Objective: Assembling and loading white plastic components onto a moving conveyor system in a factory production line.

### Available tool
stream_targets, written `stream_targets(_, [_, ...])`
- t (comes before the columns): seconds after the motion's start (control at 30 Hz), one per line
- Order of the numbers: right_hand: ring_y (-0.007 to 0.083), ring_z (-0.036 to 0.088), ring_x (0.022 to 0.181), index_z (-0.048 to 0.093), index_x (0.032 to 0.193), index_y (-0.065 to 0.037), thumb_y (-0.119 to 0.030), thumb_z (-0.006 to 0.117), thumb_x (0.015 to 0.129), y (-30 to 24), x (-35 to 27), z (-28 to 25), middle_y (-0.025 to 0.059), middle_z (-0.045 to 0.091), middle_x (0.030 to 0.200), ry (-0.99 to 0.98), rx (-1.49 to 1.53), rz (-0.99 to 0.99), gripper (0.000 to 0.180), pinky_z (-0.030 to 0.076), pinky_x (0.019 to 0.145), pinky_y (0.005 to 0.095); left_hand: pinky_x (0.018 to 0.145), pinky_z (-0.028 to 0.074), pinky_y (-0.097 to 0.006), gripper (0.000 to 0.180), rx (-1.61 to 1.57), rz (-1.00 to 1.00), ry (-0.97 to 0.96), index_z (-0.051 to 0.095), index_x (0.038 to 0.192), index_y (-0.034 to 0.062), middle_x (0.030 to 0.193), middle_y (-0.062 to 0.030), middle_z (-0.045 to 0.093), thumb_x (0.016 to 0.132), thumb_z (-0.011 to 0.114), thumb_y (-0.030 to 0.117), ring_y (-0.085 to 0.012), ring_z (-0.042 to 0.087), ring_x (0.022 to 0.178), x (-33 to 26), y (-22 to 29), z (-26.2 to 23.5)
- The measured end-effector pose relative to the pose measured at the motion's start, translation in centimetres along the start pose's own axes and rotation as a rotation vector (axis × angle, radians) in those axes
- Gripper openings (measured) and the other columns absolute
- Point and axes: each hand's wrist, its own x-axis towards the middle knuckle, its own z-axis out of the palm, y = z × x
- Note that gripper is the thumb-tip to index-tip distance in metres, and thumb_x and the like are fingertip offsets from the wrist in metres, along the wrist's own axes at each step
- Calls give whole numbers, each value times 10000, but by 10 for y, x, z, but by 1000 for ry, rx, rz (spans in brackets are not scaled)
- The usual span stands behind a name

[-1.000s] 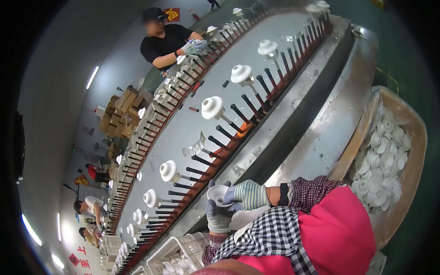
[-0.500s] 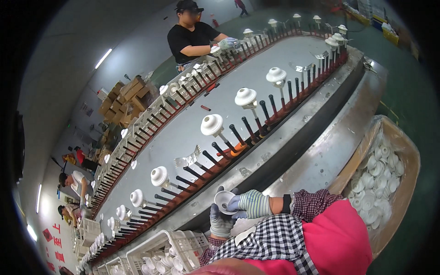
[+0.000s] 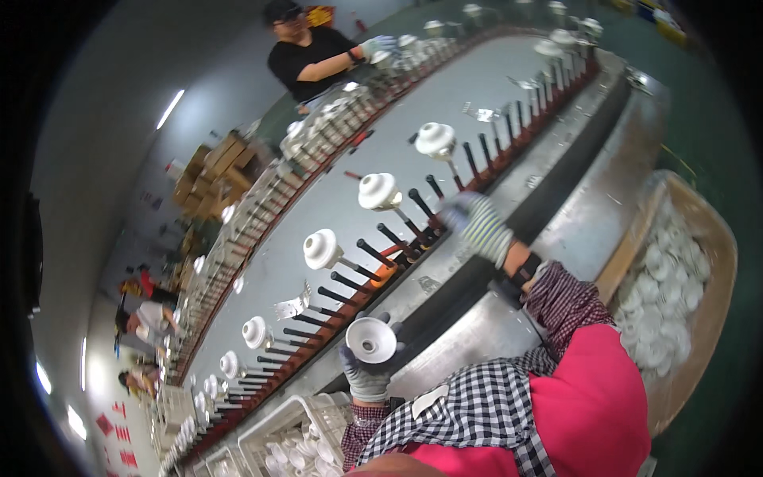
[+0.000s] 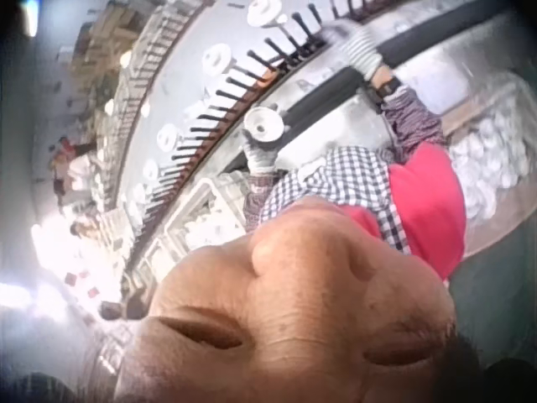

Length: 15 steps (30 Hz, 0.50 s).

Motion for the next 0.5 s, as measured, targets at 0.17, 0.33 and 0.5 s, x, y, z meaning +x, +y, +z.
stream_targets(0.17, [167, 596, 924, 541, 1193, 11, -79, 568, 868, 73, 115, -58, 145, 589, 1148, 349, -1, -3, 339, 496, 781, 276, 868, 506, -573, 832, 207, 8, 47, 373, 1373, 109, 1337, -236, 418, 695, 782, 364, -445, 471, 1183, 41, -28, 31])
stream_targets(0.33, [393, 327, 1317, 196, 1428, -8, -268, 642, 811, 106, 150, -72, 254, 266, 1448, 72, -862, 102, 804, 332, 1070, 395, 847, 534, -513, 870, 424, 63, 103, 388, 1370, 131, 1318, -202, 448, 618, 811, 240, -395, 507, 1159, 87, -42, 82])
stream_targets(0.5, [304, 624, 994, 619, 1136, -93, -266, 652, 829, 123, 141, -82, 133, 623, 1134, 121, -702, -261, 354, 520, 825, 346, 870, 529, -435, 992, 724, 45, 94, 320, 1374, 4, 1299, -206, 453, 575, 827, 301, -326, 527, 1134, 152, -20, 147])
